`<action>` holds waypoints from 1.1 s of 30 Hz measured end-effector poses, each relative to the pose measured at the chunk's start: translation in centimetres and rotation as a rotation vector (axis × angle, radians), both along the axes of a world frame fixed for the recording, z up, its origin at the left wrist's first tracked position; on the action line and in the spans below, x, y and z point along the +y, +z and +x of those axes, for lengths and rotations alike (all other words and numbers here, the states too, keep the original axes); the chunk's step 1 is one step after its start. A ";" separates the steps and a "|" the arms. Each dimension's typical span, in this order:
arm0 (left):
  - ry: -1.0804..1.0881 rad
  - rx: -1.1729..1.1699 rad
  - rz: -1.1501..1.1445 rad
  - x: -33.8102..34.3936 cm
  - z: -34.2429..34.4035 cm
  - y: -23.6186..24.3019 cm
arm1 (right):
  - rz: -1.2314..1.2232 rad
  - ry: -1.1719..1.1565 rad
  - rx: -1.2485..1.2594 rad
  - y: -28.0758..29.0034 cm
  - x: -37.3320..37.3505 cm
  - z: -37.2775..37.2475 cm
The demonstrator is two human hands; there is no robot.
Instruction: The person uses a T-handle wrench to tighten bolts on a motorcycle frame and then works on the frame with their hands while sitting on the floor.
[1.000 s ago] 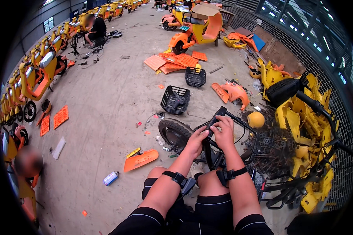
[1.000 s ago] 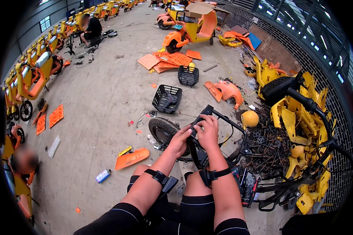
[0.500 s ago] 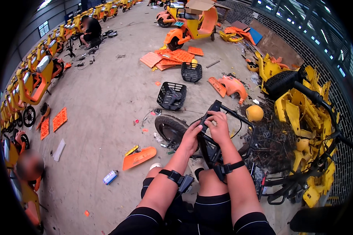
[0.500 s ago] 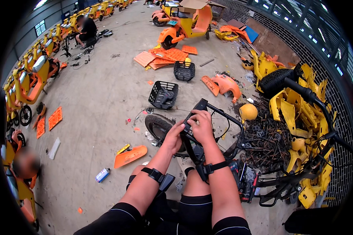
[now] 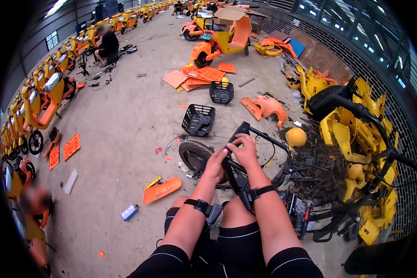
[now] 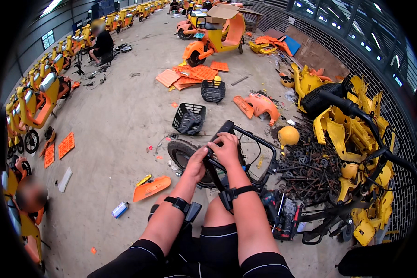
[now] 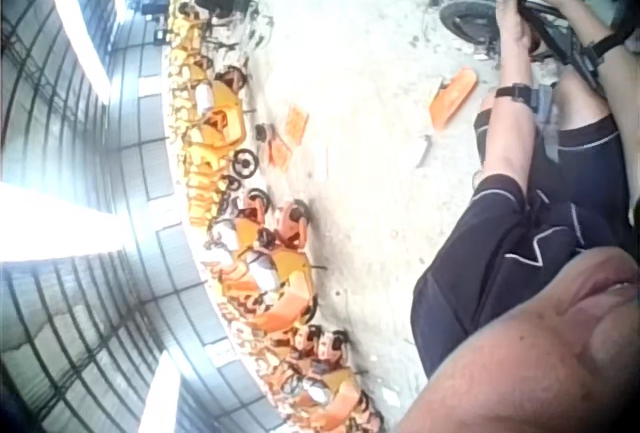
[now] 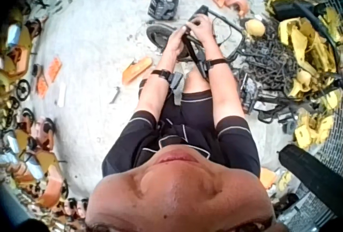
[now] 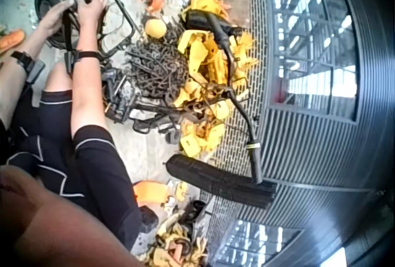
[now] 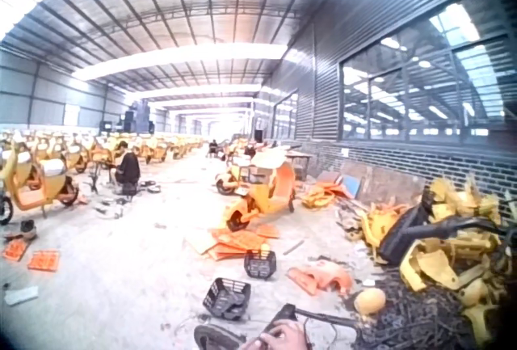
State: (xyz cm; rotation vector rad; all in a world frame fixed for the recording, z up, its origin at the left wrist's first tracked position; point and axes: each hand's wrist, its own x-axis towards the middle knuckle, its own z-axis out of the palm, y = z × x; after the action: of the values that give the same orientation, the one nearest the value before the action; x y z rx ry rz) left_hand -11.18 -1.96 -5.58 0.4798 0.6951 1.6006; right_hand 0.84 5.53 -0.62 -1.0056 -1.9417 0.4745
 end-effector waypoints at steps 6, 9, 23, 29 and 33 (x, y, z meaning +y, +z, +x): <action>0.021 -0.001 -0.019 0.1 1.0 -1.0 | -0.033 0.013 0.026 -0.2 -0.2 0.5; 0.040 0.009 -0.027 0.4 0.3 -1.3 | -0.075 0.058 0.065 -0.3 0.4 -0.1; 0.085 0.038 0.007 0.1 1.2 -1.0 | -0.116 0.065 0.040 -0.8 0.6 0.5; 0.049 0.030 0.022 0.1 0.5 -1.4 | -0.023 -0.014 -0.017 -0.1 -0.4 -0.2; 0.021 0.061 0.047 0.4 0.2 -1.1 | -0.046 -0.024 -0.044 0.1 0.0 -0.1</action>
State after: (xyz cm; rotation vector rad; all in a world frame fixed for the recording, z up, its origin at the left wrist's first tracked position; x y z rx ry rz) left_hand -10.99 -1.56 -6.67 0.5600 0.7116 1.6304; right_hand 0.76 5.50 -0.56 -1.0753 -1.9638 0.4889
